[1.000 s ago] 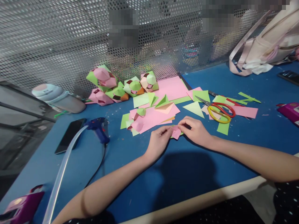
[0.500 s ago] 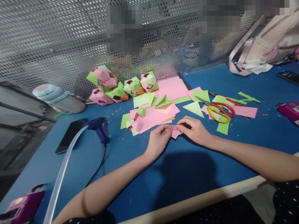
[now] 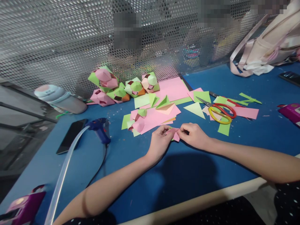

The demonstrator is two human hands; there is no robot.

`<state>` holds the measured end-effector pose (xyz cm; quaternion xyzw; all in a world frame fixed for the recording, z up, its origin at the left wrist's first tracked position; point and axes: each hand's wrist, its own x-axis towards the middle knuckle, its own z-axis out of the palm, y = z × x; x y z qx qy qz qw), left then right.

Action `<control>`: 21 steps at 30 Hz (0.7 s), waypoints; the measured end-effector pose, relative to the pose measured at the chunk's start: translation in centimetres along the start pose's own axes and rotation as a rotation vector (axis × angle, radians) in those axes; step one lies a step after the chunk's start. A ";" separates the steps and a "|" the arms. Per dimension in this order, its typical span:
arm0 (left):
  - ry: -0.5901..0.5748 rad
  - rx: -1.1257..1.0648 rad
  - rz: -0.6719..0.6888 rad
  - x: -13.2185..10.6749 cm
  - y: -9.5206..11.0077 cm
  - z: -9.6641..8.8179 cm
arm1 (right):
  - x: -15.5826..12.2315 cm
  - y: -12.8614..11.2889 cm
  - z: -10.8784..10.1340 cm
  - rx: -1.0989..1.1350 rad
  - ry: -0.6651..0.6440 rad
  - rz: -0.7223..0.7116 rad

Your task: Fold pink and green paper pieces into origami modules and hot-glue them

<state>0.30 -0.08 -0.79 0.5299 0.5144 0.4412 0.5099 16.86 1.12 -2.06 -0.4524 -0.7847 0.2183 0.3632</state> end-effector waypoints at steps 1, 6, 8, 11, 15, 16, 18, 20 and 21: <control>0.003 0.008 -0.008 0.0 -0.1 0.0 | 0.0 -0.1 0.0 0.002 -0.011 -0.002; 0.026 0.098 -0.007 0.1 -0.5 -0.3 | -0.1 -0.7 -0.4 0.037 -0.099 0.008; 0.010 0.132 0.017 0.0 -0.4 -0.3 | -0.1 -0.8 -0.6 0.077 -0.085 0.049; -0.042 0.143 0.040 -0.1 -0.1 -0.2 | 0.0 -0.7 -0.7 0.128 -0.056 0.065; -0.054 0.051 0.004 -0.2 -0.1 0.0 | -0.1 -0.7 -0.6 0.121 -0.006 0.015; -0.049 0.003 -0.016 -0.2 -0.1 0.0 | -0.1 -0.7 -0.6 0.122 0.009 0.013; -0.043 -0.082 -0.047 -0.2 -0.2 0.0 | -0.1 -0.7 -0.6 0.128 0.026 0.017; -0.043 -0.111 -0.056 -0.2 -0.3 -0.1 | -0.1 -0.7 -0.6 0.139 0.017 0.026; -0.045 -0.104 -0.053 -0.2 -0.4 -0.1 | -0.1 -0.6 -0.6 0.150 0.010 0.029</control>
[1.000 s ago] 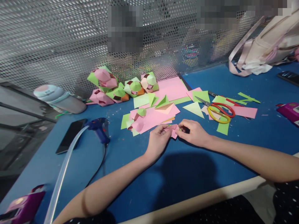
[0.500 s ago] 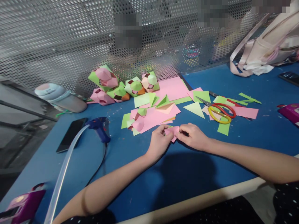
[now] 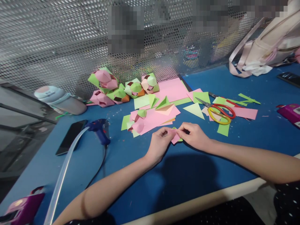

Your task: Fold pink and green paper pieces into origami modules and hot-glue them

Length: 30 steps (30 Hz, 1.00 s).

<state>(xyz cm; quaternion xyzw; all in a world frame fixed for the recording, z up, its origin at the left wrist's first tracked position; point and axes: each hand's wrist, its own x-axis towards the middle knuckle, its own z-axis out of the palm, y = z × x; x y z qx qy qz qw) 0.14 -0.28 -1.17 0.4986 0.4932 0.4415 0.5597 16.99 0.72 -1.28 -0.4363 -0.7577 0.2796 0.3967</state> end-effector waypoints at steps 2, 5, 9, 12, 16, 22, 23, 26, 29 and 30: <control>-0.008 0.042 0.000 0.0 -0.1 0.0 | 0.1 0.0 -0.1 0.035 -0.004 -0.001; -0.034 0.095 -0.009 -0.1 -0.1 0.0 | 0.2 -0.1 -0.2 0.092 0.002 -0.031; -0.050 0.102 -0.013 -0.2 0.0 0.2 | 0.1 -0.3 -0.4 0.092 0.017 -0.059; -0.046 0.134 0.008 -0.3 0.3 0.3 | -0.1 -0.4 -0.5 0.067 0.042 -0.084; -0.043 0.189 0.035 -0.4 0.7 0.3 | -0.1 -0.4 -0.4 0.041 0.049 -0.110; -0.016 0.138 0.036 -0.3 0.5 0.3 | -0.1 0.0 -0.1 -0.017 0.009 -0.058; -0.022 0.083 0.010 -0.3 0.4 0.3 | -0.2 0.0 0.0 -0.013 0.019 -0.062; -0.051 -0.071 -0.034 -0.2 0.3 0.4 | -0.4 -0.1 0.0 0.013 0.043 -0.089; -0.117 -0.125 -0.003 -0.2 0.4 0.3 | -0.5 -0.4 -0.2 0.042 0.040 -0.096; -0.139 -0.121 0.008 -0.2 0.4 0.2 | -0.5 -0.5 -0.2 0.049 0.034 -0.091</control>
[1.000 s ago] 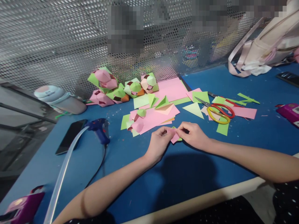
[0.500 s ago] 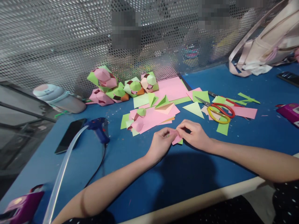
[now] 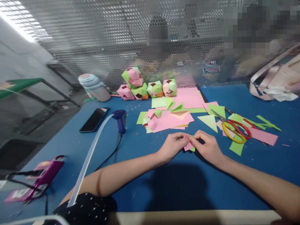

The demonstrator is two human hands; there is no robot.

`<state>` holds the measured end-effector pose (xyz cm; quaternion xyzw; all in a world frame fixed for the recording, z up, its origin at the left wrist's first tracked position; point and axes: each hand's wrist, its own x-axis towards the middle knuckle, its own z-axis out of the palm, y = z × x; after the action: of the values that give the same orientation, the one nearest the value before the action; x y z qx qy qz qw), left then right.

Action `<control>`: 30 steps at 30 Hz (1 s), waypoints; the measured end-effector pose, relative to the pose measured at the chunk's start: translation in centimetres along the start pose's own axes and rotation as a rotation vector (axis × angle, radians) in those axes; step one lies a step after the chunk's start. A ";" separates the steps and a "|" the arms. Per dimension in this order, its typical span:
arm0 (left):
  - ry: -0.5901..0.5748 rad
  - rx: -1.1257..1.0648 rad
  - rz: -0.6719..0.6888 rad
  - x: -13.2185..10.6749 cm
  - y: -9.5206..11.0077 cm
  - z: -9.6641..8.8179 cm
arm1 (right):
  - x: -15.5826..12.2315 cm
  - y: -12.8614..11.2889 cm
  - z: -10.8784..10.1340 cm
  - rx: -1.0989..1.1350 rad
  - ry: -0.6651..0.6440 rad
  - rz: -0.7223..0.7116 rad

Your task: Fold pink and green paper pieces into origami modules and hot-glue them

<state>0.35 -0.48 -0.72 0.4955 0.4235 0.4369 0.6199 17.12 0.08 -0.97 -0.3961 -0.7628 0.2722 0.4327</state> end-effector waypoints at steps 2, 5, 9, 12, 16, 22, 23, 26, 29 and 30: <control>-0.030 0.038 0.003 -0.1 0.1 -0.1 | 0.0 -0.2 -0.1 0.008 -0.008 0.010; -0.029 0.097 0.007 -0.3 0.1 -0.3 | 0.0 -0.3 0.0 0.016 -0.017 0.026; -0.014 0.130 0.044 -0.4 -0.1 -0.3 | -0.1 -0.3 0.0 0.013 -0.064 0.080; 0.007 0.169 0.084 -0.5 -0.1 -0.3 | -0.1 -0.3 0.1 -0.005 -0.091 0.099; 0.023 0.221 0.119 -0.5 0.1 -0.4 | 0.0 -0.5 0.2 -0.028 -0.098 0.081; 0.045 0.284 0.161 -1.0 1.6 -1.1 | 2.0 -1.9 -1.0 -0.041 -0.203 0.004; 0.053 0.290 0.172 -1.3 2.0 -1.2 | 2.9 -2.3 -1.3 -0.037 -0.227 -0.001; 0.073 0.297 0.199 -2.9 3.2 -1.5 | 6.5 -3.7 -0.6 -0.008 -0.166 0.017; 0.031 0.319 0.213 -5.5 3.8 -1.5 | 10.4 -5.2 3.7 0.084 -0.222 -0.002; 0.010 0.348 0.220 -6.5 3.8 -1.4 | 11.4 -5.6 6.0 0.094 -0.286 -0.016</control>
<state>-3.10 -5.87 3.44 0.6363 0.4389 0.4246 0.4714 6.22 6.19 5.50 -0.3264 -0.8062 0.3580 0.3397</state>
